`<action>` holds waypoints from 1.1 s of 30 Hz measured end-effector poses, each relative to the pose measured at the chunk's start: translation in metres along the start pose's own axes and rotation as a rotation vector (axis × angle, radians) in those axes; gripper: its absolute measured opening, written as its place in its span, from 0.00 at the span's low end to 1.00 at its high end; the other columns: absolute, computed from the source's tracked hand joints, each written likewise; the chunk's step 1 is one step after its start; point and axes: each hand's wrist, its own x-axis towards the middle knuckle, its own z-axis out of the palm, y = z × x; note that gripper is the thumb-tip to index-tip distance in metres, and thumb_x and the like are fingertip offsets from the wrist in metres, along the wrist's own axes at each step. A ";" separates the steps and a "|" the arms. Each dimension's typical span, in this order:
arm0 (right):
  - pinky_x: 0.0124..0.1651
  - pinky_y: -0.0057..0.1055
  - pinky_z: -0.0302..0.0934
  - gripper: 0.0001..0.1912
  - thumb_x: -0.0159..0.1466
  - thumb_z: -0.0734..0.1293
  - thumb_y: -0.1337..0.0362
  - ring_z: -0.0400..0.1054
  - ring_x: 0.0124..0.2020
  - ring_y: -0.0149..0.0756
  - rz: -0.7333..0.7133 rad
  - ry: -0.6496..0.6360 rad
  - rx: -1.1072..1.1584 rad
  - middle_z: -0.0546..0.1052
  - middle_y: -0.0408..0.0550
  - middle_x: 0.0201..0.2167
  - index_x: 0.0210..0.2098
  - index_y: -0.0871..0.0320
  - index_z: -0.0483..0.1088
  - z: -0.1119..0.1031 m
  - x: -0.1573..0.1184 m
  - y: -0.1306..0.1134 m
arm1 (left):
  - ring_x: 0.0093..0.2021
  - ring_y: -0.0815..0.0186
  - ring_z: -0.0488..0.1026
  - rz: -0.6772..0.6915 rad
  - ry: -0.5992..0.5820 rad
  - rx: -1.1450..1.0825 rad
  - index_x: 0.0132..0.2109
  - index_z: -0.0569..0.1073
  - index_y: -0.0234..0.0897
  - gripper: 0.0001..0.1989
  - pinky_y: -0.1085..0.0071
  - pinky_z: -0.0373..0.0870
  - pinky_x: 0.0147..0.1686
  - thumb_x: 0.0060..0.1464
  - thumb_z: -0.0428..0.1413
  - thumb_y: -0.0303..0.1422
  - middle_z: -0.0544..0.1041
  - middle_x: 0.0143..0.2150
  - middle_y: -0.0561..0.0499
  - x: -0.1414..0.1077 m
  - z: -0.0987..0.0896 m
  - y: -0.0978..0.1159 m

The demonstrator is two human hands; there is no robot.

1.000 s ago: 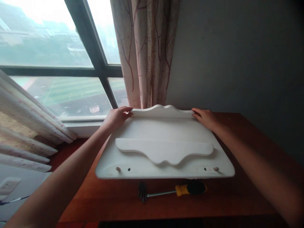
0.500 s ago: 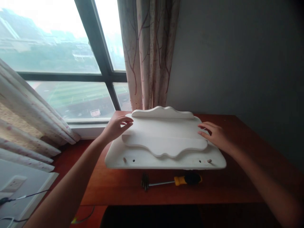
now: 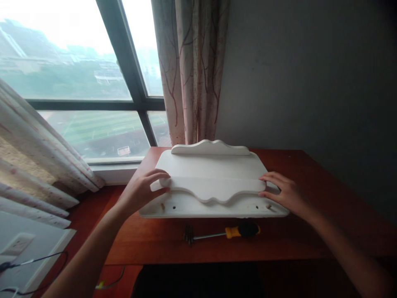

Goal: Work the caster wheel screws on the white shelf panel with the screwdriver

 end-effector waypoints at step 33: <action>0.54 0.44 0.68 0.19 0.69 0.64 0.49 0.75 0.47 0.46 0.077 0.116 0.111 0.81 0.52 0.45 0.46 0.53 0.80 0.017 0.027 0.006 | 0.48 0.55 0.79 -0.195 0.141 -0.118 0.51 0.80 0.40 0.21 0.59 0.73 0.53 0.59 0.60 0.50 0.82 0.49 0.44 0.020 0.014 -0.009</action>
